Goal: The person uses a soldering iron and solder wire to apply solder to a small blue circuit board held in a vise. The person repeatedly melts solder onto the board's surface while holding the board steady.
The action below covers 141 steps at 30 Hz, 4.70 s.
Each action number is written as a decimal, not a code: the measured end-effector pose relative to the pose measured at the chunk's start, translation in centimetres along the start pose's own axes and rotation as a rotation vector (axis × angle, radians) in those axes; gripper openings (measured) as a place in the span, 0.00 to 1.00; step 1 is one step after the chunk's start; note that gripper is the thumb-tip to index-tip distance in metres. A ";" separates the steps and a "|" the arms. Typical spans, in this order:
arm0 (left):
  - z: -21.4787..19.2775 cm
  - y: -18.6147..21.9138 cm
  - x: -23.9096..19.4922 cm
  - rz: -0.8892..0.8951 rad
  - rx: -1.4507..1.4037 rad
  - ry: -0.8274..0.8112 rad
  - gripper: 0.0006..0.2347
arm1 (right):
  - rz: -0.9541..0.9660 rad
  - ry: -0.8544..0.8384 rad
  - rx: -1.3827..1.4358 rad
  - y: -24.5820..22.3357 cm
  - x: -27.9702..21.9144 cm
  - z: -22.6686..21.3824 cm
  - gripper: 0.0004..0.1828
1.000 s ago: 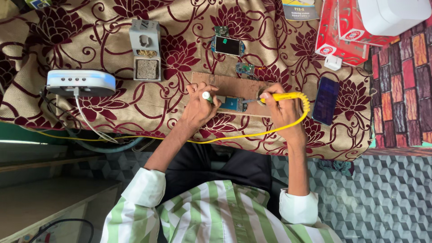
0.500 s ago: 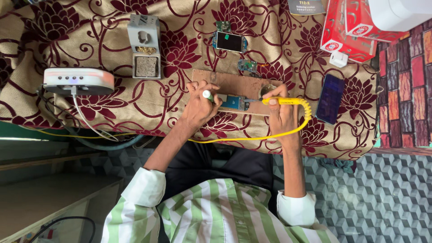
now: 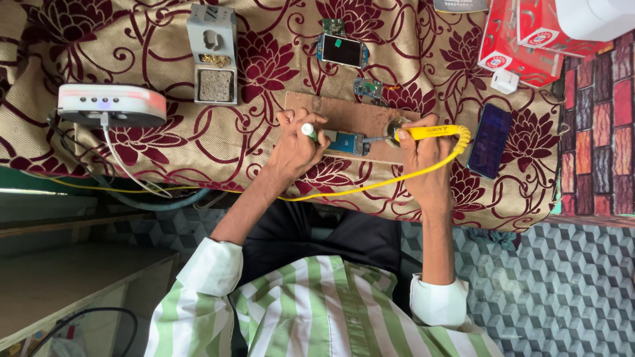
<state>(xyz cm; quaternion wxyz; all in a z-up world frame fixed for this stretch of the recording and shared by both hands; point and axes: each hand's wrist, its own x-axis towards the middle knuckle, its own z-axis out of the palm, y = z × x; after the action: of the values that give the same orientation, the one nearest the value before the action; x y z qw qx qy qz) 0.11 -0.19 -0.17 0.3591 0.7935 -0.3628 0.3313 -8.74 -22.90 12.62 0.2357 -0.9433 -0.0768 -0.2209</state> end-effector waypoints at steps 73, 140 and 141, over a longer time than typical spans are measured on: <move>0.7 -0.5 -0.7 0.086 0.049 -0.010 0.16 | 0.471 0.881 1.067 7.5 -10.0 7.3 0.22; 0.9 -0.4 -0.3 0.059 0.040 -0.003 0.12 | 0.574 0.583 0.412 2.8 -1.7 3.0 0.20; 0.9 -0.4 -0.3 0.044 0.031 -0.018 0.11 | 0.550 0.583 0.459 2.9 -1.9 3.0 0.21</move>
<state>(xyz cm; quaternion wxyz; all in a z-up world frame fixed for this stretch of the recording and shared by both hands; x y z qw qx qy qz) 0.47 -0.62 -1.01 0.3361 0.7938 -0.3782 0.3376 -8.56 -24.04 8.21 0.4999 -0.7507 0.1987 -0.3834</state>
